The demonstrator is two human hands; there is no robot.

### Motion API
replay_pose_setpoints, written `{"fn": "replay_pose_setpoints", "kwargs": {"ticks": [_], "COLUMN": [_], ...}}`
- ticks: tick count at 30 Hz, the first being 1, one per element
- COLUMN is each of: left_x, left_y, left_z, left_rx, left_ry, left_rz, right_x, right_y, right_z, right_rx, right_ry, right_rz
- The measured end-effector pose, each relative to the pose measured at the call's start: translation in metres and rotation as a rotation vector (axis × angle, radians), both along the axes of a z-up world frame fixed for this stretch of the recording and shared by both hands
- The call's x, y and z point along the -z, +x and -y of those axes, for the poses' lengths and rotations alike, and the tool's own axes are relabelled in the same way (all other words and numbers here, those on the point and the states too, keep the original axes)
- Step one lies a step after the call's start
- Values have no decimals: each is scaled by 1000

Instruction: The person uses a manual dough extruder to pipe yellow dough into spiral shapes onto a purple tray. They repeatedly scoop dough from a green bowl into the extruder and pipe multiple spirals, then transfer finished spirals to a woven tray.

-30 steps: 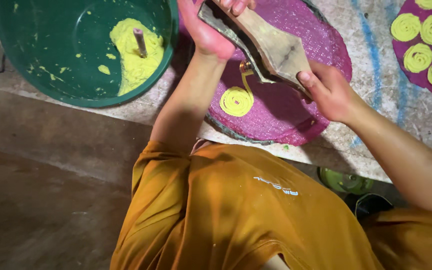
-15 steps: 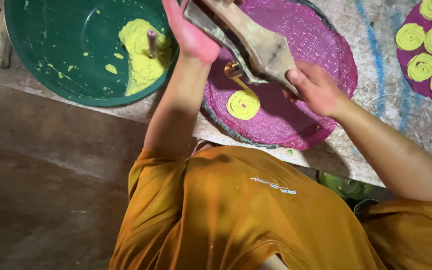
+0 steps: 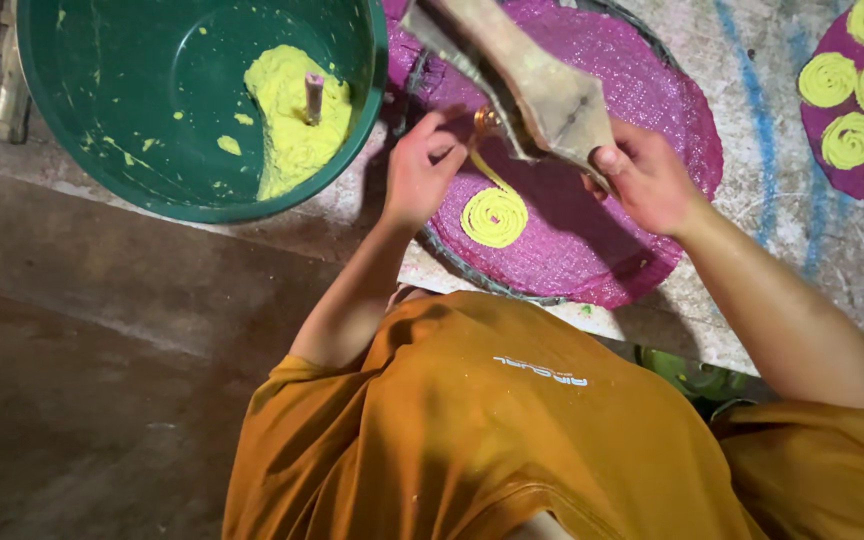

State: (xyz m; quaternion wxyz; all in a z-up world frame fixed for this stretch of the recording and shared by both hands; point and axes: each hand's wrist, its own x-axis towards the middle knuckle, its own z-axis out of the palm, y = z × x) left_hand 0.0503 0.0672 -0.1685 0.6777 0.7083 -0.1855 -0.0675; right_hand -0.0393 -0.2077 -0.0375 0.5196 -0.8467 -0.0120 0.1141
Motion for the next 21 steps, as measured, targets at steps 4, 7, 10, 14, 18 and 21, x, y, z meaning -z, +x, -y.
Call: {"fn": "replay_pose_setpoints", "kwargs": {"ticks": [4,7,10,14,18,21], "left_x": [-20,-26,-27,-26,-25,-25], "left_y": [-40,-69,-90,-98,-99,-102], "left_z": [-24,-33,-36,-36,-34,-29], "left_rx": [-93,-97,-79,-72,-51,-16], "left_ry": [188,388,416,443,420,385], "left_rz": [67,-26,120,276,306,300], "right_x": [3,8,18,41,64,71], "right_y": [-14,-34,-50,-69,-85,-96], "right_z": [5,7,8,7,6,7], "right_rx": [48,100,134,213,295,319], "right_ry": [64,160,339,490,716,763], "right_rz": [86,128,159,204,172,182]}}
